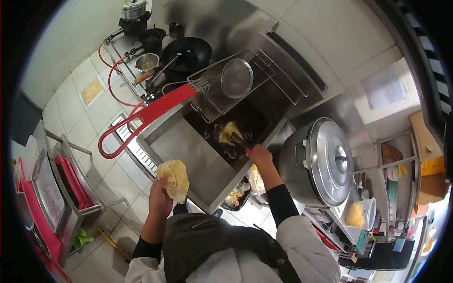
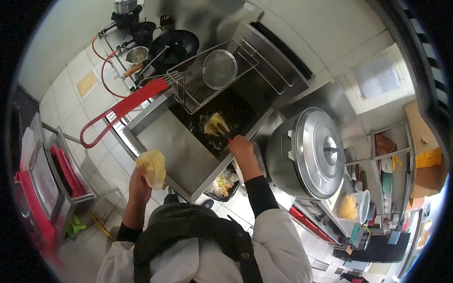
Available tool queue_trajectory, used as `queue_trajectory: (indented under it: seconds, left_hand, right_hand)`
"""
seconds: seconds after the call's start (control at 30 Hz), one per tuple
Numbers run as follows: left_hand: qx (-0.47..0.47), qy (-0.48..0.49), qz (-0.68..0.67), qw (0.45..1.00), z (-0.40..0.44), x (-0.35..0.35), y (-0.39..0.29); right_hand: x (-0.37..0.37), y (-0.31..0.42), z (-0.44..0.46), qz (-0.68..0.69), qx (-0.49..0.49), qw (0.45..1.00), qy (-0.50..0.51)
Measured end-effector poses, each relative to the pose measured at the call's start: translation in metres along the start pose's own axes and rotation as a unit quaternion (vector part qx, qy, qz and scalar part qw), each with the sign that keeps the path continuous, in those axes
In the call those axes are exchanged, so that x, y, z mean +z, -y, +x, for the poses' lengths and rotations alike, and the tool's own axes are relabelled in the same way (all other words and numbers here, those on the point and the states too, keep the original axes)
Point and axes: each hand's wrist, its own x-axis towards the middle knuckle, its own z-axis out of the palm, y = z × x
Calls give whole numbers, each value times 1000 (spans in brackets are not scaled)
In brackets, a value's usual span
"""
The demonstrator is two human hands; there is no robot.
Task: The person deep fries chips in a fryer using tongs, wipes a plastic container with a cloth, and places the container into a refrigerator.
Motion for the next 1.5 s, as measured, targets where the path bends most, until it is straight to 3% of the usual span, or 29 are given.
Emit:
queue_trajectory:
  seconds: [0.2,0.3,0.47,0.6,0.67,0.8,0.87,0.97,1.03,1.17,1.23,1.3,1.37,1.47,1.5]
  left_hand:
    - [13,-13,5,1000,-4,0,-1]
    - [12,-14,7,1000,-4,2,-2]
    - [12,0,9,1000,3,3,-3]
    - [-37,21,61,997,25,17,10]
    - [-53,42,74,995,47,28,33]
    - [-22,73,260,963,124,49,91]
    - [68,14,476,877,160,70,117]
    - [136,58,620,771,192,94,134]
    - [141,142,700,685,196,100,150]
    - [258,210,830,447,155,85,198]
    - [206,369,750,509,133,60,213]
    - [90,450,682,570,80,72,190]
    - [-129,526,600,589,41,102,139]
    - [-133,570,550,595,18,85,100]
    - [-115,540,548,628,11,78,86]
  right_hand:
    - [5,11,9,29,-2,999,-46]
    - [10,13,26,37,48,998,-20]
    - [3,7,14,70,16,997,-40]
    - [6,0,9,83,73,993,-44]
    - [3,-11,0,121,50,989,-70]
    - [-24,-34,-47,197,58,974,-93]
    - [-21,-51,-59,225,52,965,-128]
    - [-13,-75,-71,244,74,956,-144]
    - [-10,-87,-82,249,83,952,-155]
    - [-13,-97,-99,264,105,945,-160]
    - [-23,-93,-107,272,101,944,-159]
    - [-28,-88,-111,261,81,951,-145]
    - [-33,-83,-114,242,52,959,-142]
    - [-37,-70,-115,183,-1,972,-147]
    - [-39,-66,-114,151,-19,978,-146]
